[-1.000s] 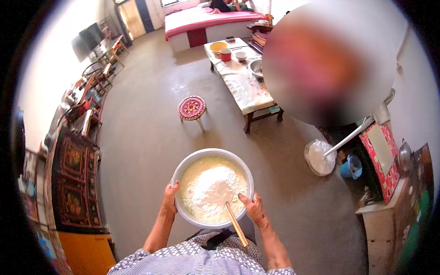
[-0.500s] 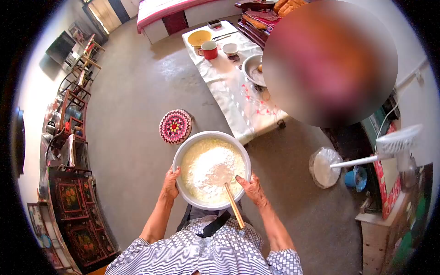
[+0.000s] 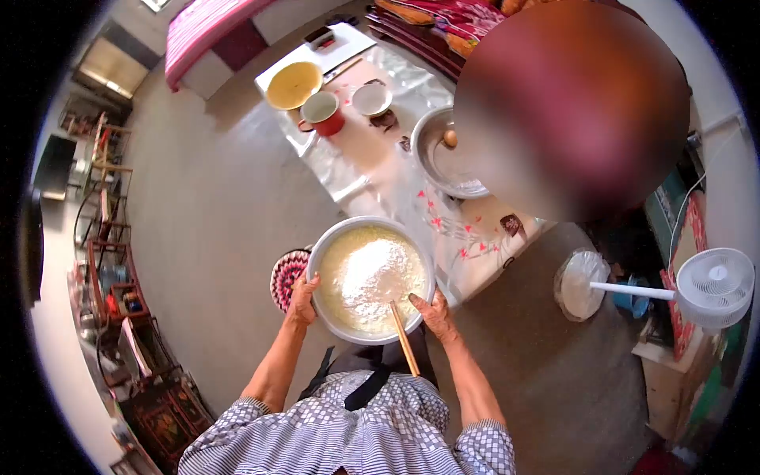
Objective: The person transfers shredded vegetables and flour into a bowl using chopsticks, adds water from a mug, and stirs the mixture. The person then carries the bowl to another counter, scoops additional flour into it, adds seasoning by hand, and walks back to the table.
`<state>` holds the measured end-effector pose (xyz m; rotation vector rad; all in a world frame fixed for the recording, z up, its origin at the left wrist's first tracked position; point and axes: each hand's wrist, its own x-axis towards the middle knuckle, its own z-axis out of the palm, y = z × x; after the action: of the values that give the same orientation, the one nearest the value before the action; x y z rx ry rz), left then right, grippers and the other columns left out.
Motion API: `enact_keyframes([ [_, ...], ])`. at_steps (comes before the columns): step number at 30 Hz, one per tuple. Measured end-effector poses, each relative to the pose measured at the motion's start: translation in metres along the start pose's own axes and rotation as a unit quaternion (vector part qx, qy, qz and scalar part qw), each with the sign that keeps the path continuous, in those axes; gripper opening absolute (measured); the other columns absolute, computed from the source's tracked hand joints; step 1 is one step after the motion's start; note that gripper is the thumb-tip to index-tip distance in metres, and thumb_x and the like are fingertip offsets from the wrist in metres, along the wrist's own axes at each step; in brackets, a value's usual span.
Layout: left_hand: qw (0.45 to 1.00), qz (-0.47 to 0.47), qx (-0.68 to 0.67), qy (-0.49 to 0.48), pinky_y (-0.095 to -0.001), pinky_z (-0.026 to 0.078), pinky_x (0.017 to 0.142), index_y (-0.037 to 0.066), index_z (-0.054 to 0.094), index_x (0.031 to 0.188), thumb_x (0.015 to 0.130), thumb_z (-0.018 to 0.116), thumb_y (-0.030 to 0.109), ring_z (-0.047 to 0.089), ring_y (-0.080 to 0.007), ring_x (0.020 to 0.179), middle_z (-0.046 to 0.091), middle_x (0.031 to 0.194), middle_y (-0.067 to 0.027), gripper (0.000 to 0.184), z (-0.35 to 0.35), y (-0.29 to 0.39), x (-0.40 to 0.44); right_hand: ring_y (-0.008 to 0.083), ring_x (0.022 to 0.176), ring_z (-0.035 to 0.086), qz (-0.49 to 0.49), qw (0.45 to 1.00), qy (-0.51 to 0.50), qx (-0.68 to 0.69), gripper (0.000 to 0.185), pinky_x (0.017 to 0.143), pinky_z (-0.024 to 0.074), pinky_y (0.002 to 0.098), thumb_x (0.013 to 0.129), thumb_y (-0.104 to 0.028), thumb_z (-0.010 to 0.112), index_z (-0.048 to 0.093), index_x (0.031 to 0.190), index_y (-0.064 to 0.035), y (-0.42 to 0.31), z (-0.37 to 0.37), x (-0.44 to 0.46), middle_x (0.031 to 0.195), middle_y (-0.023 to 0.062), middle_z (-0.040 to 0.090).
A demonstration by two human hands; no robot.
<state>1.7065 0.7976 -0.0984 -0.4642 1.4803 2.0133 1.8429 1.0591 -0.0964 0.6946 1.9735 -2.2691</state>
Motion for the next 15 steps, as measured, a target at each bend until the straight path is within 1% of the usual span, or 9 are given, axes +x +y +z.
enact_keyframes([
  [1, 1.0, -0.006, 0.001, -0.014, -0.033, 0.049, 0.077, 0.005, 0.047, 0.118, 0.086, 0.054, 0.013, 0.057, -0.0153, 0.087, 0.058, 0.1, -0.0042, 0.034, 0.005, 0.011, 0.022, 0.0202, 0.095, 0.052, 0.01, 1.0, 0.013, -0.013, 0.048, 0.084, 0.0409, 0.032, 0.081, -0.025, 0.063, 0.047, 0.117, 0.0016, -0.011, 0.003, 0.017, 0.104, 0.0117, 0.057],
  [4, 0.999, -0.021, -0.004, -0.034, -0.0337, 0.049, 0.079, 0.004, 0.047, 0.117, 0.086, 0.053, 0.015, 0.057, -0.016, 0.089, 0.058, 0.102, -0.005, 0.033, 0.013, 0.038, 0.078, 0.0223, 0.095, 0.053, -0.005, 0.999, 0.029, -0.043, 0.049, 0.084, 0.0411, 0.0327, 0.08, -0.024, 0.063, 0.046, 0.118, 0.0007, 0.013, 0.003, 0.08, 0.104, 0.0144, 0.057],
  [5, 1.0, -0.027, -0.003, -0.004, -0.0329, 0.049, 0.078, 0.003, 0.047, 0.117, 0.086, 0.053, 0.015, 0.057, -0.0158, 0.089, 0.057, 0.101, -0.0049, 0.033, 0.013, 0.04, 0.101, 0.0227, 0.095, 0.053, 0.002, 0.999, 0.029, -0.036, 0.05, 0.084, 0.0411, 0.0329, 0.079, -0.026, 0.063, 0.046, 0.118, 0.0006, 0.014, 0.0, 0.106, 0.104, 0.0147, 0.057],
  [7, 0.999, -0.005, 0.043, -0.024, -0.0319, 0.049, 0.077, 0.003, 0.046, 0.117, 0.086, 0.053, 0.016, 0.056, -0.0154, 0.088, 0.057, 0.101, -0.0047, 0.035, 0.004, 0.043, 0.149, 0.0233, 0.094, 0.054, 0.03, 0.999, 0.036, -0.011, 0.052, 0.084, 0.0411, 0.0333, 0.079, -0.029, 0.063, 0.045, 0.119, 0.0002, 0.013, 0.004, 0.139, 0.105, 0.0154, 0.057],
  [8, 0.997, 0.007, 0.062, -0.035, -0.0314, 0.049, 0.076, 0.003, 0.046, 0.118, 0.086, 0.053, 0.017, 0.056, -0.0152, 0.088, 0.057, 0.101, -0.0046, 0.036, -0.001, 0.043, 0.17, 0.0234, 0.094, 0.054, 0.022, 0.999, 0.048, -0.012, 0.053, 0.084, 0.0412, 0.0335, 0.079, -0.03, 0.063, 0.045, 0.119, 0.0003, 0.011, 0.006, 0.157, 0.105, 0.0155, 0.057],
  [10, 0.996, -0.022, 0.082, -0.022, -0.0283, 0.047, 0.074, 0.003, 0.046, 0.118, 0.086, 0.052, 0.018, 0.055, -0.0146, 0.086, 0.056, 0.098, -0.0042, 0.036, 0.017, 0.057, 0.194, 0.0237, 0.094, 0.054, 0.012, 0.998, 0.065, -0.022, 0.055, 0.083, 0.0412, 0.0338, 0.078, -0.033, 0.063, 0.045, 0.119, 0.0004, 0.01, 0.005, 0.182, 0.105, 0.0158, 0.058],
  [11, 0.997, -0.038, 0.071, -0.015, -0.0279, 0.046, 0.074, 0.003, 0.047, 0.117, 0.086, 0.052, 0.017, 0.054, -0.0144, 0.086, 0.056, 0.097, -0.0043, 0.035, 0.022, 0.062, 0.21, 0.0239, 0.094, 0.054, 0.064, 0.996, 0.058, -0.013, 0.056, 0.083, 0.0411, 0.0344, 0.078, -0.034, 0.063, 0.045, 0.119, 0.0006, 0.019, 0.004, 0.195, 0.105, 0.0155, 0.058],
  [13, 0.995, -0.043, 0.084, -0.023, -0.0278, 0.046, 0.073, 0.002, 0.047, 0.117, 0.086, 0.051, 0.016, 0.053, -0.0141, 0.084, 0.056, 0.095, -0.0047, 0.034, 0.014, 0.063, 0.252, 0.0237, 0.094, 0.054, 0.076, 0.995, 0.068, 0.006, 0.057, 0.083, 0.0412, 0.0345, 0.078, -0.035, 0.063, 0.045, 0.119, 0.0007, 0.035, 0.006, 0.223, 0.105, 0.0154, 0.058],
  [15, 0.992, -0.042, 0.115, -0.043, -0.0297, 0.046, 0.076, 0.001, 0.045, 0.118, 0.086, 0.052, 0.019, 0.054, -0.0156, 0.088, 0.056, 0.1, -0.0059, 0.038, 0.011, 0.068, 0.282, 0.0227, 0.093, 0.054, 0.103, 0.992, 0.07, 0.007, 0.057, 0.083, 0.0414, 0.0345, 0.078, -0.036, 0.064, 0.046, 0.118, 0.0008, 0.04, 0.007, 0.245, 0.104, 0.0149, 0.058],
])
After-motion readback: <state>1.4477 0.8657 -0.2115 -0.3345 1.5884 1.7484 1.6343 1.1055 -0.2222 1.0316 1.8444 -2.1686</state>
